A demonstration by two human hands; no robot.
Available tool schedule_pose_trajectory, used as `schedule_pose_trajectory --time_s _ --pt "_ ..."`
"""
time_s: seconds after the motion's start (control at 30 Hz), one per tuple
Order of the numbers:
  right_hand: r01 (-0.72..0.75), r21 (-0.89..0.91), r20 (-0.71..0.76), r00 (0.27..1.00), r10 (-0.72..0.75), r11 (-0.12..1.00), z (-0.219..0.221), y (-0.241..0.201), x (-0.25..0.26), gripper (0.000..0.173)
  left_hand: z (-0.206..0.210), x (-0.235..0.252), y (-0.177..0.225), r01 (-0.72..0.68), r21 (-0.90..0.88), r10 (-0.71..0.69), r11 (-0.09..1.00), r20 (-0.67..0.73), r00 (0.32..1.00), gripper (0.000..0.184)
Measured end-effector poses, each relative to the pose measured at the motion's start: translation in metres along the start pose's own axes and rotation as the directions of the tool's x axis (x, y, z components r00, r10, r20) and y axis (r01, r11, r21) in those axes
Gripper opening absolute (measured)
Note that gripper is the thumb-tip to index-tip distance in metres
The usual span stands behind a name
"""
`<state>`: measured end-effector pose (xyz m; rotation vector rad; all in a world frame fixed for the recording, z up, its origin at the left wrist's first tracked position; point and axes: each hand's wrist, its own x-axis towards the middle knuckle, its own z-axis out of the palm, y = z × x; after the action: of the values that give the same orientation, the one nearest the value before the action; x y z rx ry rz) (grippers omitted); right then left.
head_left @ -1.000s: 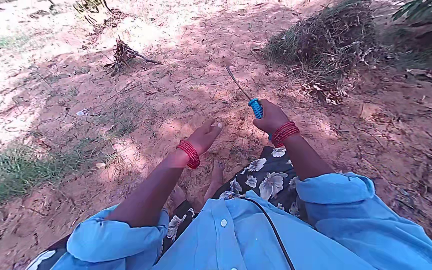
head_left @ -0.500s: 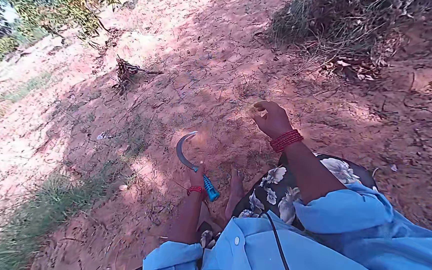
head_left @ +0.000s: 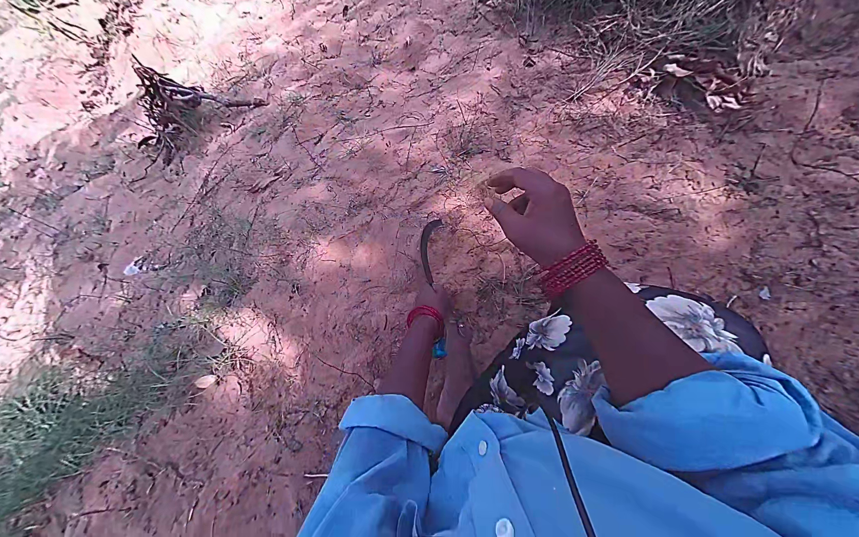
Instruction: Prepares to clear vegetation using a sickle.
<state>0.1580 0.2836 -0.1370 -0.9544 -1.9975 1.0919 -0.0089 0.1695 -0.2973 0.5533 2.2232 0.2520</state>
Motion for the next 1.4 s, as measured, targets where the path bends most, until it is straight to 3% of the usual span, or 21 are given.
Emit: schedule_pose_trajectory --time_s 0.13,0.33,0.47,0.6,0.73,0.97,1.23,1.33,1.4 --pt "0.009 0.02 -0.016 1.0 -0.008 1.0 0.0 -0.005 0.0 0.027 0.001 -0.011 -0.024 -0.012 0.018 0.011 1.0 0.042 0.999 0.049" --pt "0.149 0.192 -0.217 0.97 -0.107 0.97 -0.029 -0.02 -0.012 0.031 0.005 -0.084 -0.093 0.07 -0.054 -0.063 0.996 0.129 0.99 0.049" --pt "0.301 0.248 -0.369 0.908 -0.198 0.921 -0.038 -0.028 -0.017 0.029 -0.012 -0.082 -0.072 0.011 -0.1 -0.011 0.995 -0.001 1.0 0.049" --pt "0.229 0.297 -0.372 0.922 -0.108 0.927 -0.032 -0.012 -0.012 0.027 -0.019 -0.054 -0.034 -0.112 -0.121 0.098 0.986 -0.112 0.989 0.048" --pt "0.104 0.371 -0.276 0.961 0.002 0.923 -0.027 0.001 -0.004 0.024 -0.014 -0.012 0.002 -0.185 -0.113 0.174 0.976 -0.099 0.98 0.048" --pt "0.075 0.382 -0.21 0.978 0.007 0.921 -0.006 0.008 0.006 0.019 0.005 0.033 0.059 -0.107 0.018 0.106 0.994 0.061 0.992 0.048" --pt "0.044 0.402 -0.216 0.975 0.049 0.914 -0.007 0.012 0.008 0.021 0.025 0.01 0.021 -0.125 -0.111 0.136 0.986 0.101 0.986 0.047" --pt "0.065 0.442 -0.245 0.968 0.05 0.894 -0.018 0.016 0.005 0.021 0.03 -0.016 0.015 -0.101 -0.046 0.105 0.994 0.104 0.989 0.046" --pt "0.068 0.454 -0.257 0.965 0.058 0.889 -0.023 0.021 0.006 0.022 0.032 -0.039 -0.012 -0.064 0.02 0.06 0.998 0.15 0.987 0.048"
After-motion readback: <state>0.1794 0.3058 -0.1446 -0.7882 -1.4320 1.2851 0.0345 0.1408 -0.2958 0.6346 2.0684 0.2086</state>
